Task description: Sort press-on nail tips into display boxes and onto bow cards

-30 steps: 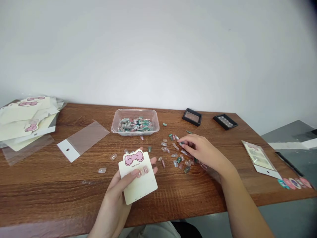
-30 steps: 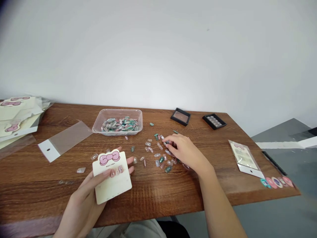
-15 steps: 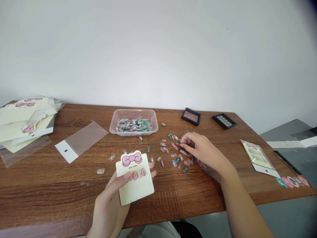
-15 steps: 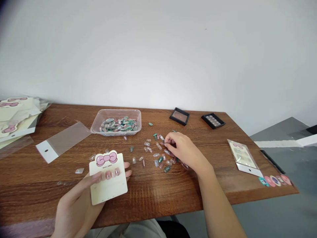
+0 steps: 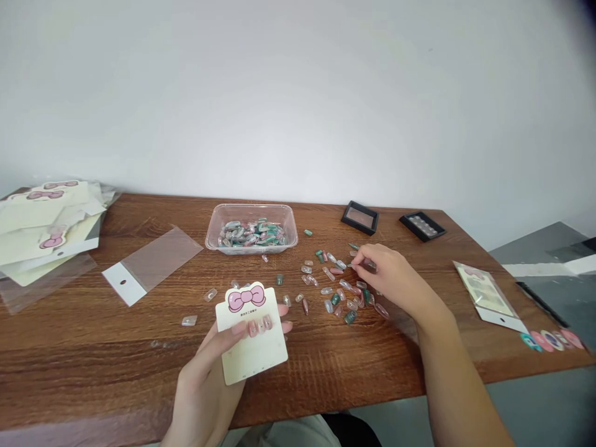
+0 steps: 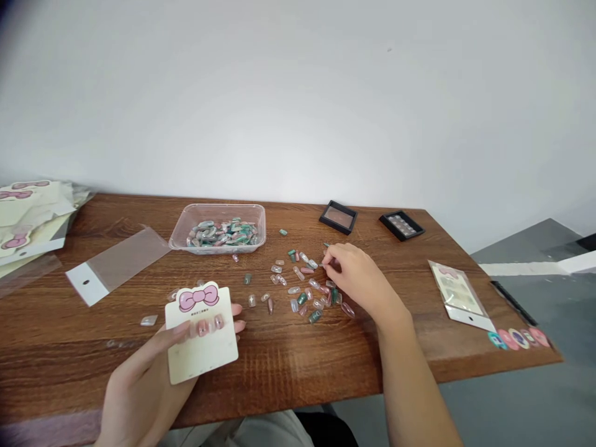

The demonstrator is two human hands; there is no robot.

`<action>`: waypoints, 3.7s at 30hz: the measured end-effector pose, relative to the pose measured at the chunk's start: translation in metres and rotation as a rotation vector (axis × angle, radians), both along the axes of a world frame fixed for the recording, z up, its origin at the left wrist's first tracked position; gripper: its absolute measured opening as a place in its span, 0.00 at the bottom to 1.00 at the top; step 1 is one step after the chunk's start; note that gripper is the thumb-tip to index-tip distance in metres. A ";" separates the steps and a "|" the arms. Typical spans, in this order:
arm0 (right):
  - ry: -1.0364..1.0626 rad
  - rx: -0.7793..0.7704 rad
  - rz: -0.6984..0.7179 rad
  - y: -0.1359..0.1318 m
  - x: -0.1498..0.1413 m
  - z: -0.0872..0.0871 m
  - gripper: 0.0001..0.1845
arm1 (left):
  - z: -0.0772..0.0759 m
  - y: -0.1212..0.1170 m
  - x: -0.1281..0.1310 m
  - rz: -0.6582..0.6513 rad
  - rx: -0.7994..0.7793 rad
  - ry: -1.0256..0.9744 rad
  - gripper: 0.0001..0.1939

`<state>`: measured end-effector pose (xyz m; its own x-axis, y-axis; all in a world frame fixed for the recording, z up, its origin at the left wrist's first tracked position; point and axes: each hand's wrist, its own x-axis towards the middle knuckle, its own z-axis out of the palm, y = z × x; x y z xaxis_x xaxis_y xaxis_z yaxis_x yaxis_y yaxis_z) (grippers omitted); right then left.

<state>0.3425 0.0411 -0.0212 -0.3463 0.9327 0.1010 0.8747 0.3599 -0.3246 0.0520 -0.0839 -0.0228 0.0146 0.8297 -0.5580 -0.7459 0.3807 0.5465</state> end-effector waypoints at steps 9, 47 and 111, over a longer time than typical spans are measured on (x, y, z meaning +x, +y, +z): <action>0.068 -0.118 0.078 -0.004 0.006 0.000 0.10 | -0.001 -0.001 -0.001 0.003 0.009 -0.022 0.41; 0.422 -0.369 0.159 -0.022 -0.048 0.000 0.06 | 0.000 0.000 -0.001 -0.035 0.024 -0.009 0.38; 0.000 0.036 0.304 -0.017 -0.048 -0.015 0.10 | 0.004 0.004 0.000 0.032 0.008 -0.037 0.30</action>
<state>0.2946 0.0246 -0.0360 -0.6090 0.7820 0.1323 0.7250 0.6165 -0.3069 0.0525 -0.0796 -0.0188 0.0088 0.8348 -0.5505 -0.7776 0.3518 0.5212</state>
